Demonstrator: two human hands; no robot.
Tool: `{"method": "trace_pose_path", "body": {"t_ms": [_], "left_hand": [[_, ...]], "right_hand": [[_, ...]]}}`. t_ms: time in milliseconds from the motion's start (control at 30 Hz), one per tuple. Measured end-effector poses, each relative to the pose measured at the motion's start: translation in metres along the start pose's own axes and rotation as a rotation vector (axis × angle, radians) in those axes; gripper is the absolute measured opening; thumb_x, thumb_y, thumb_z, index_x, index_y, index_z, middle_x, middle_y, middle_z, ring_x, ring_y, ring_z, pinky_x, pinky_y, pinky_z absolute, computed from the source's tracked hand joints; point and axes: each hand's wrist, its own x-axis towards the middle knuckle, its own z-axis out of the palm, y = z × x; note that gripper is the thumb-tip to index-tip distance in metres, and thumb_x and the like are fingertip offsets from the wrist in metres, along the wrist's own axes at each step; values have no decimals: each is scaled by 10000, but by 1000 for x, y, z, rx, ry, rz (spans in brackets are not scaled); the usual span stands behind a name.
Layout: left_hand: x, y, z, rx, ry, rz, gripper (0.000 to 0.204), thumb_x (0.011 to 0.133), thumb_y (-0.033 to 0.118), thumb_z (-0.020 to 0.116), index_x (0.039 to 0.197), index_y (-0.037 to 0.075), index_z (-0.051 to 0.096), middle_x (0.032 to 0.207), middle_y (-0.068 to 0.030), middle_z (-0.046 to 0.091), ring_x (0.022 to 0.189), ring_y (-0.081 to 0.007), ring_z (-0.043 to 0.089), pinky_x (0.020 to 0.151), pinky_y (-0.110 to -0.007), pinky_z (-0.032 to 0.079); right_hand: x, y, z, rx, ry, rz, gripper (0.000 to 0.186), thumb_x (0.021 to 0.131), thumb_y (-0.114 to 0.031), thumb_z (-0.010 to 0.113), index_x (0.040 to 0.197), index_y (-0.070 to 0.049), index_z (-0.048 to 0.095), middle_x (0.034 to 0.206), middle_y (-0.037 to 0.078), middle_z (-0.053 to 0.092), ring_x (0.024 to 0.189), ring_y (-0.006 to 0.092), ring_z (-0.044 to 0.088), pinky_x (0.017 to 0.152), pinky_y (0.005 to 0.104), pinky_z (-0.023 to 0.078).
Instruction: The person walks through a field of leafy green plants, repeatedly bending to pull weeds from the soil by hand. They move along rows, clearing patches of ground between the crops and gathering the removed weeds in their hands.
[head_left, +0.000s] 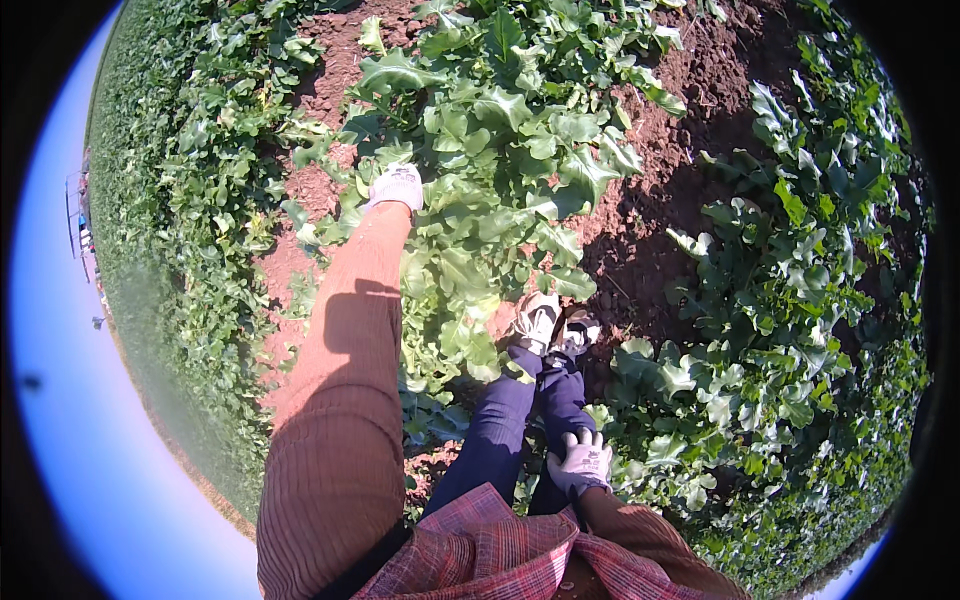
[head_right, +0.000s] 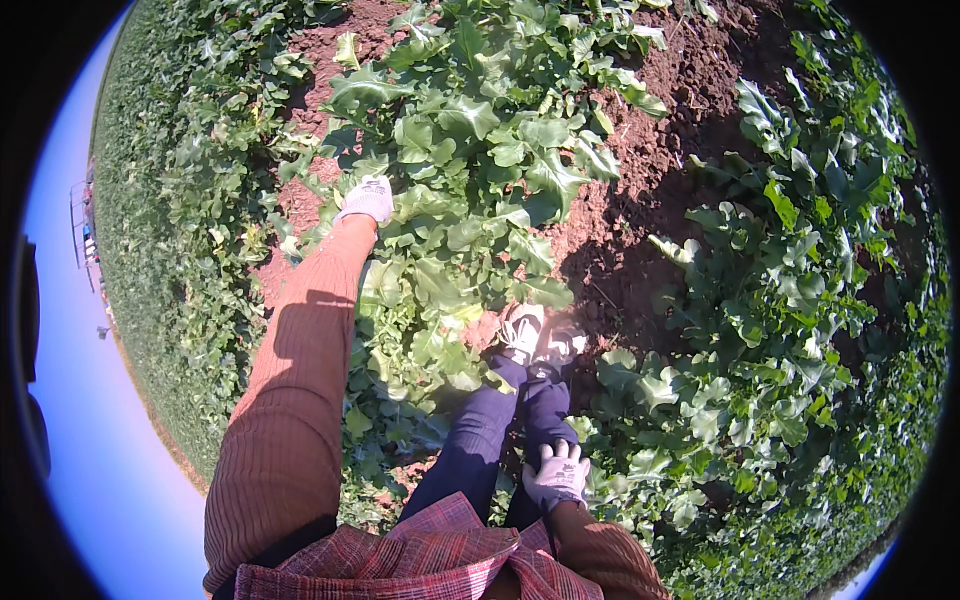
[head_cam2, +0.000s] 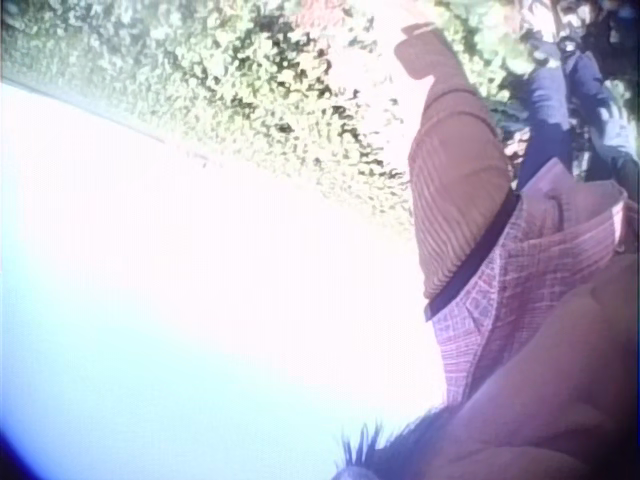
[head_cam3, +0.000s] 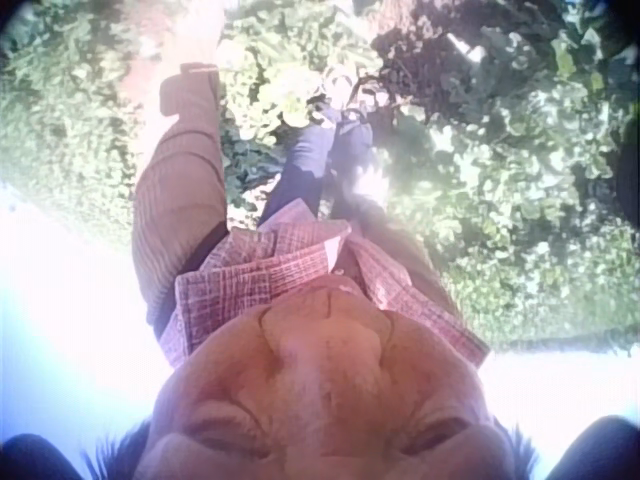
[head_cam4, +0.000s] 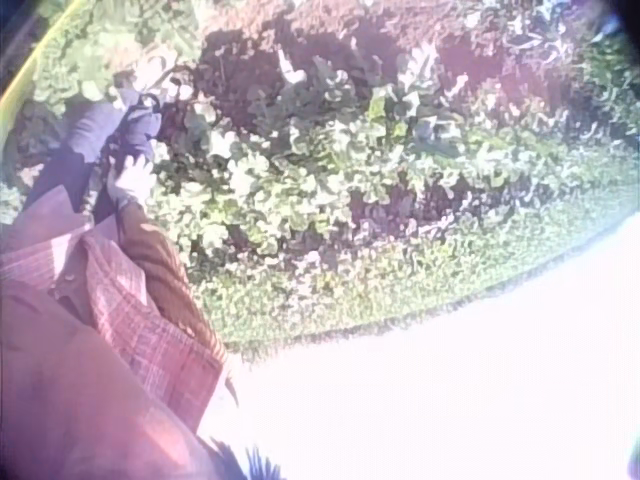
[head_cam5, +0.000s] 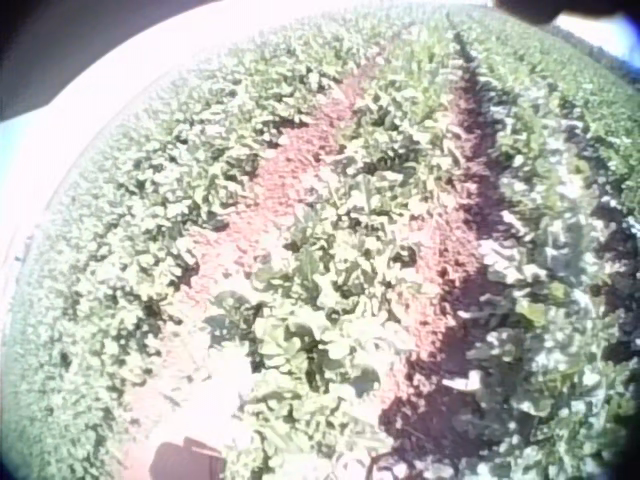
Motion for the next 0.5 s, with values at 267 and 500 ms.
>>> {"method": "trace_pose_path", "body": {"t_ms": [267, 500], "left_hand": [[36, -9, 1, -37, -84, 60, 390, 875, 322, 676, 1160, 64, 741, 1184, -173, 723, 1085, -358, 705, 903, -476, 570], [20, -18, -11, -172, 53, 43, 383, 892, 376, 633, 1069, 59, 754, 1124, -216, 720, 1074, -373, 693, 907, -454, 549]], "right_hand": [[5, -7, 0, -23, 24, 18, 625, 843, -500, 624, 1363, -155, 582, 1442, 190, 495, 1371, 401, 405, 1112, 557, 328], [6, -12, -1, 4, -30, 26, 635, 873, -522, 608, 1377, -138, 563, 1500, 170, 441, 1393, 387, 376, 1109, 597, 318]]}}
